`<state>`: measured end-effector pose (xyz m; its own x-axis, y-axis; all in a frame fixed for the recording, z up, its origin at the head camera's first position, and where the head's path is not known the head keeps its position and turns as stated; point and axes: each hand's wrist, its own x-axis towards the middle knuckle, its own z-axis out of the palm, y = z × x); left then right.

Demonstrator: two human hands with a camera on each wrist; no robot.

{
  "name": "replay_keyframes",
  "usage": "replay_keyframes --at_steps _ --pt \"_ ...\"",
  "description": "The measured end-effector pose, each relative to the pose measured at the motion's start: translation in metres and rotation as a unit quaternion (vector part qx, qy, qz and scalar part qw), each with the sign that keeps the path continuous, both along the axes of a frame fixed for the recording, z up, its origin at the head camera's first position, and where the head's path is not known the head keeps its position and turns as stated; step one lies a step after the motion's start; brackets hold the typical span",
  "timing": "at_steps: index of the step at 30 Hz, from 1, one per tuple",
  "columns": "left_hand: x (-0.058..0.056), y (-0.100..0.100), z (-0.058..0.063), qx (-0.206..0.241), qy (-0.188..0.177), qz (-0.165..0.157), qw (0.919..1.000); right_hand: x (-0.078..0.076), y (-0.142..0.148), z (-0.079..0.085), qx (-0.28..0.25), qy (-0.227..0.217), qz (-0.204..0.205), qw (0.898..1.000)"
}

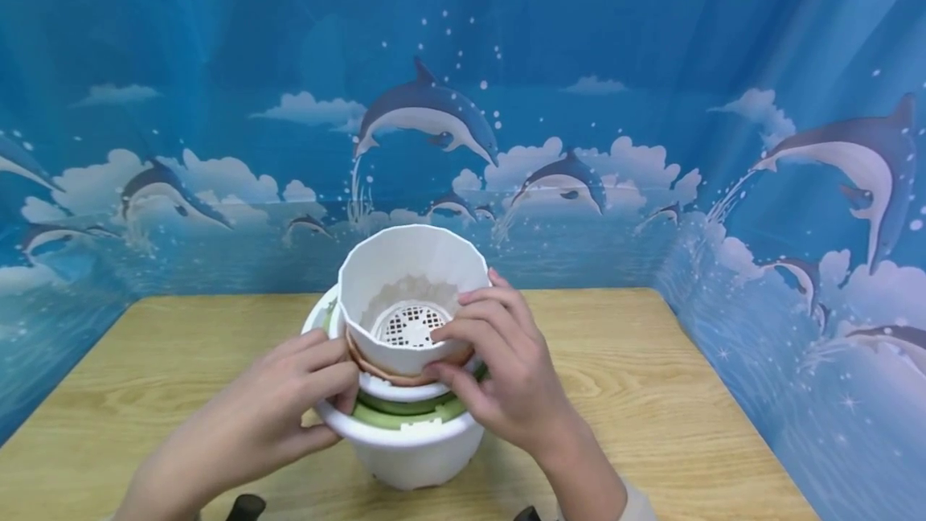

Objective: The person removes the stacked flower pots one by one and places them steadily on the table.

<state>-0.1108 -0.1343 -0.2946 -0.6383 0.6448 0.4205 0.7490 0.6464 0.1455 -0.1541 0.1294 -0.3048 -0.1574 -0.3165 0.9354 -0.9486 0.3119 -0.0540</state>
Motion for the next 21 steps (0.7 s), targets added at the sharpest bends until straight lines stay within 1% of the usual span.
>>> replay_keyframes --at_steps 6,12,21 --pt "0.0 0.0 -0.001 -0.002 -0.001 -0.001 1.0 -0.001 -0.001 0.0 -0.031 0.026 -0.004 0.999" --pt "-0.001 -0.001 0.0 -0.001 -0.001 -0.007 1.0 0.001 0.0 0.005 -0.055 0.033 -0.007 0.998" --pt "-0.002 0.0 0.001 -0.003 0.003 -0.009 0.9999 0.004 0.003 0.015 -0.115 0.047 0.004 0.992"
